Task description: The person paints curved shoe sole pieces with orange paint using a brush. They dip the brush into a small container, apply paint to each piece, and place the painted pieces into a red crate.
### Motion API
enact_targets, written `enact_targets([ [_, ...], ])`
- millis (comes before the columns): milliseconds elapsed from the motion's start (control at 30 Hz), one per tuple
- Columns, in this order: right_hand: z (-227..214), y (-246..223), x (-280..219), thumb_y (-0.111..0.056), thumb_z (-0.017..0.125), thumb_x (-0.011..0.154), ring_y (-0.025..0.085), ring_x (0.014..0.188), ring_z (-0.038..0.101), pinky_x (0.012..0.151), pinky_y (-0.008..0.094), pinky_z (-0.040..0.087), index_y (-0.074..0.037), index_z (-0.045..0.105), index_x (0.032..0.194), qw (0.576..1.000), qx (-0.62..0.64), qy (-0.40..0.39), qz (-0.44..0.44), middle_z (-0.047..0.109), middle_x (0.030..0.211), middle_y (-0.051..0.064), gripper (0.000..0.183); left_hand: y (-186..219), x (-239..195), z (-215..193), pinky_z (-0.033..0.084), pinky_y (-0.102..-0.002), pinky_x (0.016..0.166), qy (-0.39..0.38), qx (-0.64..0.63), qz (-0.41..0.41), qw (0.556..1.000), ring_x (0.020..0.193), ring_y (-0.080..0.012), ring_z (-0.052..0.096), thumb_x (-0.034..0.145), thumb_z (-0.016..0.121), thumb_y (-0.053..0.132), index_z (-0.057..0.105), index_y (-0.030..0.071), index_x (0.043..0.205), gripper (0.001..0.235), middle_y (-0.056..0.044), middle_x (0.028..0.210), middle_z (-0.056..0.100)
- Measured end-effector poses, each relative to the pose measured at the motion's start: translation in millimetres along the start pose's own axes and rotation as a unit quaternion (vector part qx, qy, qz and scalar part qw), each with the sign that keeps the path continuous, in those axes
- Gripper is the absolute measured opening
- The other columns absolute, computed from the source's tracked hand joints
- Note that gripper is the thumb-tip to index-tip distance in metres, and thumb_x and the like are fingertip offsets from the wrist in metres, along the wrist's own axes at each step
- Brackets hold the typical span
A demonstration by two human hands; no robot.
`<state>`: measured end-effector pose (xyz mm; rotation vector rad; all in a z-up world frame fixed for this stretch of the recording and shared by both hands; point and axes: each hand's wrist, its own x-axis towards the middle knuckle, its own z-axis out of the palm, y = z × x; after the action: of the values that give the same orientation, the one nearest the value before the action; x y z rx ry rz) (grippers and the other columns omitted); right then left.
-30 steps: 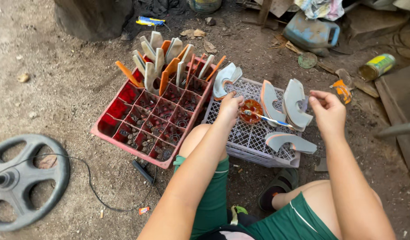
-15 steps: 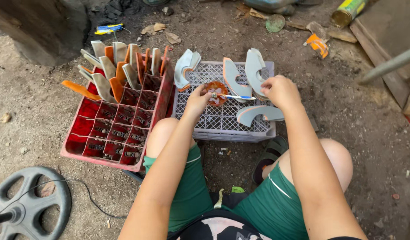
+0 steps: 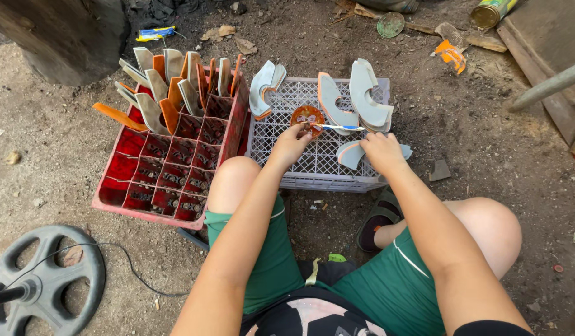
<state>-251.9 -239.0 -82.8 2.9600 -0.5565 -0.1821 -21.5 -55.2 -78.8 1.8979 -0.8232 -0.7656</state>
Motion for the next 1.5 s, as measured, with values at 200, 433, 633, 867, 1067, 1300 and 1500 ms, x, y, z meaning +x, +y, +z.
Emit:
enact_targets([
  [200,9,5,-7,-0.012,0.076,0.078,0.021,0.11,0.061,0.091,0.043,0.043,-0.017,0.066,0.115,0.997,0.021,0.062,-0.043,0.062,0.11,0.001,0.039,15,-12,-5,0.055,-0.036,0.091,-0.004,0.026,-0.009,1.0,0.103,-0.0245,0.072,0.094,0.065,0.026,0.057,0.005,0.14,0.051,-0.013,0.117,0.074],
  [433,-13,-7,-12,-0.011,0.077,0.073,0.022,0.109,0.062,0.095,0.045,0.043,-0.014,0.063,0.11,0.998,0.004,0.04,-0.052,0.06,0.109,0.004,0.039,-3,-25,14,0.053,-0.038,0.096,-0.008,0.061,-0.006,0.998,0.111,-0.0287,0.07,0.095,0.064,0.032,0.054,0.008,0.144,0.056,-0.015,0.126,0.071],
  [633,-68,-41,-24,-0.011,0.077,0.077,0.023,0.113,0.062,0.096,0.044,0.046,-0.016,0.063,0.118,0.976,0.138,0.108,-0.13,0.061,0.115,0.003,0.044,-33,-72,79,0.049,-0.045,0.101,0.011,0.014,0.075,0.997,0.126,-0.0403,0.058,0.098,0.082,0.046,0.041,-0.004,0.147,0.081,-0.032,0.139,0.055],
  [867,-52,-84,-39,-0.015,0.072,0.078,0.035,0.119,0.057,0.095,0.048,0.044,-0.003,0.064,0.139,0.939,0.266,0.219,0.011,0.062,0.124,0.016,0.063,-34,-122,107,0.056,-0.043,0.082,0.11,-0.296,-0.039,0.948,0.1,-0.0312,0.067,0.1,0.063,0.017,0.05,0.007,0.143,0.045,-0.015,0.112,0.069],
  [1067,-4,-113,-7,-0.048,0.053,0.101,0.014,0.107,0.064,0.093,0.032,0.048,-0.004,0.072,0.119,0.614,0.744,-0.18,0.195,0.075,0.113,0.0,0.051,-17,-156,99,0.045,-0.052,0.103,0.266,0.067,0.058,0.96,0.124,-0.0423,0.054,0.096,0.067,0.013,0.037,0.006,0.153,0.065,-0.022,0.135,0.056],
  [1300,-58,-146,14,-0.024,0.06,0.1,0.014,0.093,0.068,0.082,0.03,0.053,-0.001,0.062,0.122,0.744,0.667,0.022,0.031,0.072,0.104,0.005,0.032,27,-185,46,0.026,-0.047,0.118,0.135,0.037,0.028,0.99,0.154,-0.0497,0.014,0.092,0.07,0.009,0.008,0.003,0.161,0.093,-0.035,0.163,0.008],
  [1500,-69,-168,38,-0.022,0.059,0.108,0.029,0.094,0.073,0.083,0.041,0.057,-0.003,0.055,0.133,0.772,0.56,0.301,-0.026,0.074,0.109,0.016,0.032,57,-179,-52,0.047,-0.039,0.108,0.2,-0.293,0.148,0.923,0.152,-0.0334,0.033,0.093,0.057,0.004,0.004,0.005,0.164,0.089,-0.021,0.174,0.014],
])
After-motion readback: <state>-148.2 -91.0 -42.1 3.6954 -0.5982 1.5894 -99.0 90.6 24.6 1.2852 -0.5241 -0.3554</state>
